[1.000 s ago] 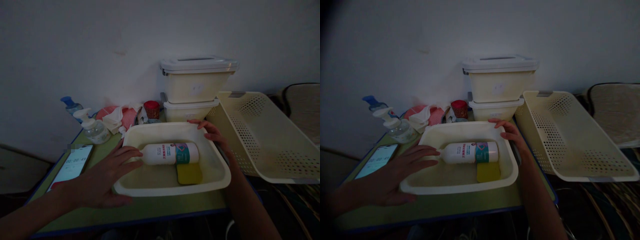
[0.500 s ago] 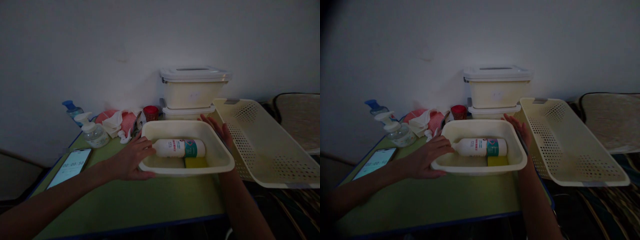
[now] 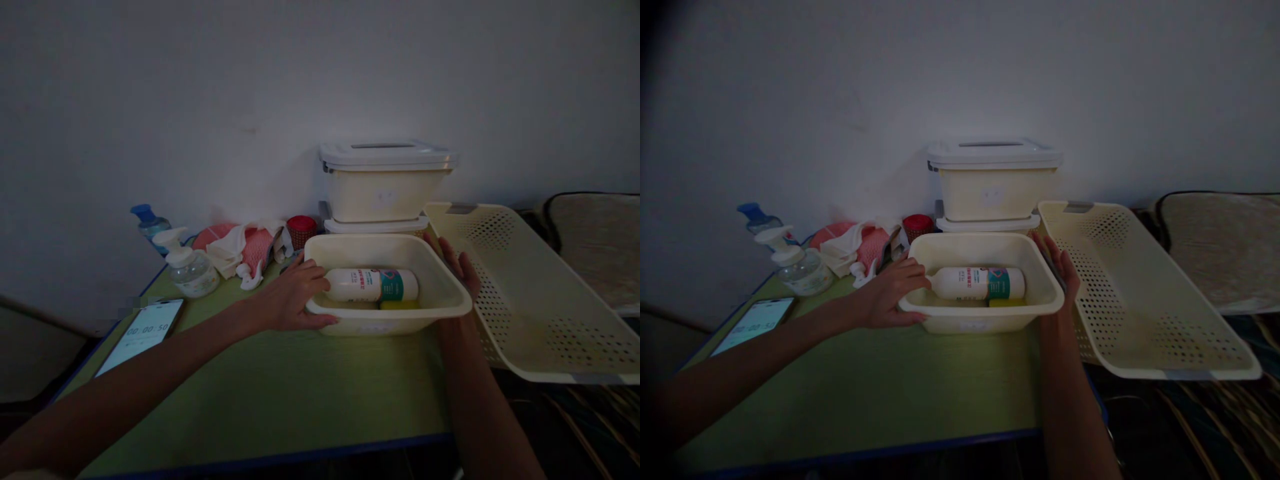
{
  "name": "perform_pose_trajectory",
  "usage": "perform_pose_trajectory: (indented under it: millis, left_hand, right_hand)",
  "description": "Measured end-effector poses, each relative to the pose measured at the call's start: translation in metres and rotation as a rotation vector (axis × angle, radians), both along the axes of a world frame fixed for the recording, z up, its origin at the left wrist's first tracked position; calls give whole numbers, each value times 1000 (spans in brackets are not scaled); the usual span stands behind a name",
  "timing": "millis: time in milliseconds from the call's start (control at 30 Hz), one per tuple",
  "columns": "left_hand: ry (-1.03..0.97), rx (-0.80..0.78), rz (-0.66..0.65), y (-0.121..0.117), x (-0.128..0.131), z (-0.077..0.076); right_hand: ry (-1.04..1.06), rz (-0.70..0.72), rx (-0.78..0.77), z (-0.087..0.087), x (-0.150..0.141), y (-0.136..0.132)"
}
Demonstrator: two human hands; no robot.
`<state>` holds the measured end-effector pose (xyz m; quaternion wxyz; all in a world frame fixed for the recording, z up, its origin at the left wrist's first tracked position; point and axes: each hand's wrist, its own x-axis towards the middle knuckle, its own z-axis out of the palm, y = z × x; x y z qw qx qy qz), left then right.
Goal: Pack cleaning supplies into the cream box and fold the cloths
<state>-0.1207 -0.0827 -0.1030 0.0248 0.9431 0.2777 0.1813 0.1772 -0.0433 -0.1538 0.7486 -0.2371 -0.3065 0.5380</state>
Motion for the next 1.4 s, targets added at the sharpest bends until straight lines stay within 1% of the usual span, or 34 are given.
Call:
perform_pose_trajectory:
  millis: [100, 233, 433, 533, 633, 733, 800, 933, 1067, 1133, 1200, 1267, 1333, 1400]
  left_hand:
    - [-11, 12, 2, 4, 4, -1]
    - [-44, 22, -3, 8, 7, -4]
    - [-106, 20, 15, 9, 8, -8]
    - [-106, 13, 22, 9, 7, -8]
    - [-98, 16, 38, 9, 7, -8]
    - [-97, 20, 43, 9, 7, -7]
    - [-82, 15, 50, 8, 7, -5]
    - [-68, 5, 76, 5, 6, -2]
    - [-107, -14, 95, -5, 3, -4]
    - [-127, -20, 122, -10, -2, -7]
    - [-148, -19, 155, -14, -10, -13]
    - [-187, -12, 217, -14, -22, -21]
    - [-250, -12, 335, -10, -36, -33]
    - [-331, -21, 497, -3, -51, -48]
  right_hand:
    - [48, -60, -48, 4, -1, -1]
    - [72, -94, -95, 8, 1, -3]
    - [50, -146, -20, 17, 1, -10]
    - [-10, -201, -12, 25, -3, -16]
    - [-71, -248, 34, 34, -7, -24]
    - [-101, -293, 65, 39, -7, -29]
    - [-140, -367, 90, 40, -7, -29]
    - [-186, -624, 191, 41, -11, -26]
    - [-148, -844, 249, 51, -22, -28]
    - [-177, -912, 293, 58, -29, -34]
    - [-252, -913, 361, 63, -38, -42]
    - [-364, -860, 419, 66, -49, -54]
    - [-503, -784, 462, 67, -64, -67]
    - [-681, -695, 527, 68, -81, -80]
